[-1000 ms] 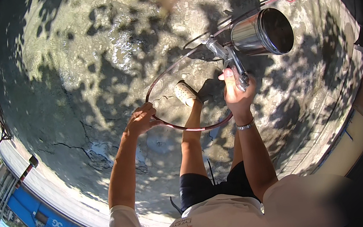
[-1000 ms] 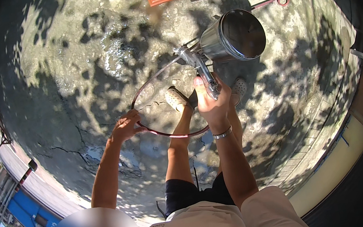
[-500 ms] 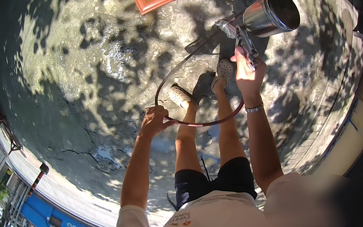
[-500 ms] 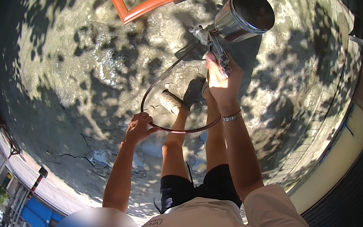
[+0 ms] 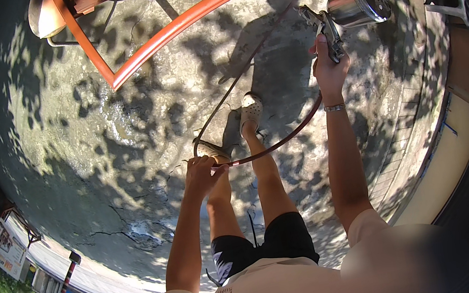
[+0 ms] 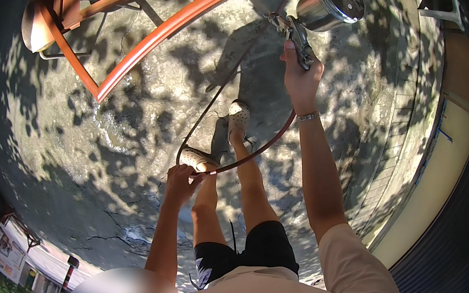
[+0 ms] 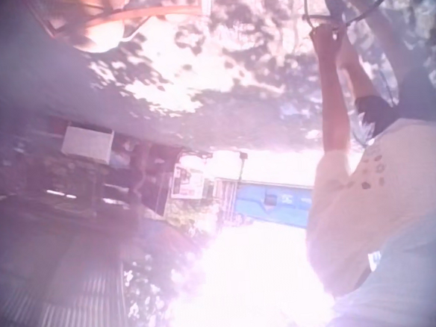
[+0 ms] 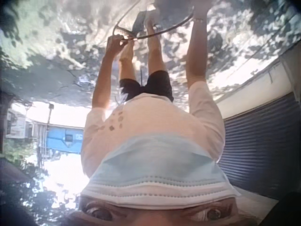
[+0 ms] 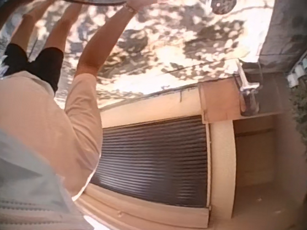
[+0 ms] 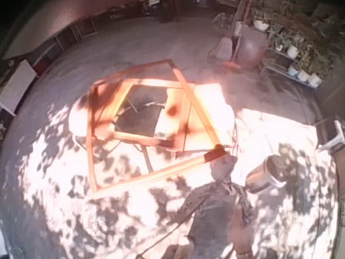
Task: The person carries several reddish-brown wooden frames to an outdoor area and places them on a stand. They then use a spray gun connected to a hose to apply a clear coat to the frames, moving around to cover all sides.
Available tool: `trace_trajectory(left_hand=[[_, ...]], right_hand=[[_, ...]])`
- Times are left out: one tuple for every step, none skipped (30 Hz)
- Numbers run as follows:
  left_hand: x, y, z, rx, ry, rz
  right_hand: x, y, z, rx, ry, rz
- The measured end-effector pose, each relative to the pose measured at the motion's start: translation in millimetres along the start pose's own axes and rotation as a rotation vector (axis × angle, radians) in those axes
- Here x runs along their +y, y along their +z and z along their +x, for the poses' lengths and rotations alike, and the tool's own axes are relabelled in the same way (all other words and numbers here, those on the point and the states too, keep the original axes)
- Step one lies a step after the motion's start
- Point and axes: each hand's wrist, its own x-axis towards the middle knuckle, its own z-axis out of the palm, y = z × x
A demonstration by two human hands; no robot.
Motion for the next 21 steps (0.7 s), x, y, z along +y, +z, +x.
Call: trace_trajectory(left_hand=[[6,-2,6,0.014,0.015,-0.018],[13,-2,13,0.003,0.029,-0.035],[19,-1,19,0.01,0.029,-0.064],[26,0,25,0.017,0.027,-0.094],[32,1,31,0.024,0.025,-0.124],[39,-1,37,0.036,0.054,-0.117],[42,1,39,0.034,0.045,-0.142],[45,2,41,0.033,0.036,-0.167],[46,3,43,0.035,0.03,-0.192],[45,3,44,0.047,0.076,-0.186],[43,1,42,0.028,0.043,-0.172],[43,-2,41,0.01,0.015,-0.16],[43,-6,39,-0.008,-0.013,-0.15],[38,-7,35,-0.043,-0.018,-0.142],[27,-6,26,-0.076,-0.028,-0.133],[14,-5,18,-0.108,-0.042,-0.124],[-2,-5,10,-0.124,-0.021,-0.092],[-20,-4,1,-0.144,0.002,-0.061],[-33,-7,-7,-0.167,0.029,-0.03],[-48,-11,-16,-0.223,0.005,0.011],[-66,-14,-24,-0.22,0.006,0.014]], right_hand=[[3,-6,14,0.025,0.0,-0.013],[5,-11,28,0.049,0.0,-0.025],[9,-15,40,0.07,0.005,-0.036],[13,-18,52,0.116,-0.042,-0.004],[14,-25,65,0.136,-0.017,-0.008],[16,-34,78,0.174,-0.041,-0.085],[8,-37,85,0.197,-0.065,-0.156],[1,-41,88,0.222,-0.088,-0.135],[-8,-43,87,0.25,-0.115,-0.113],[-7,-41,91,0.319,-0.163,-0.015],[-12,-44,88,0.319,-0.104,0.007],[-15,-44,84,0.331,-0.077,0.048],[-17,-43,80,0.343,-0.052,0.087],[-15,-43,71,0.292,-0.031,0.093],[-18,-37,58,0.246,0.014,0.162],[-22,-28,38,0.197,0.047,0.182],[-25,-18,17,0.15,0.08,0.201],[-23,-10,-5,0.111,0.117,0.211],[-20,-3,-27,0.075,0.151,0.218],[-18,6,-53,0.01,0.159,0.204],[-18,16,-76,-0.056,0.161,0.189]])
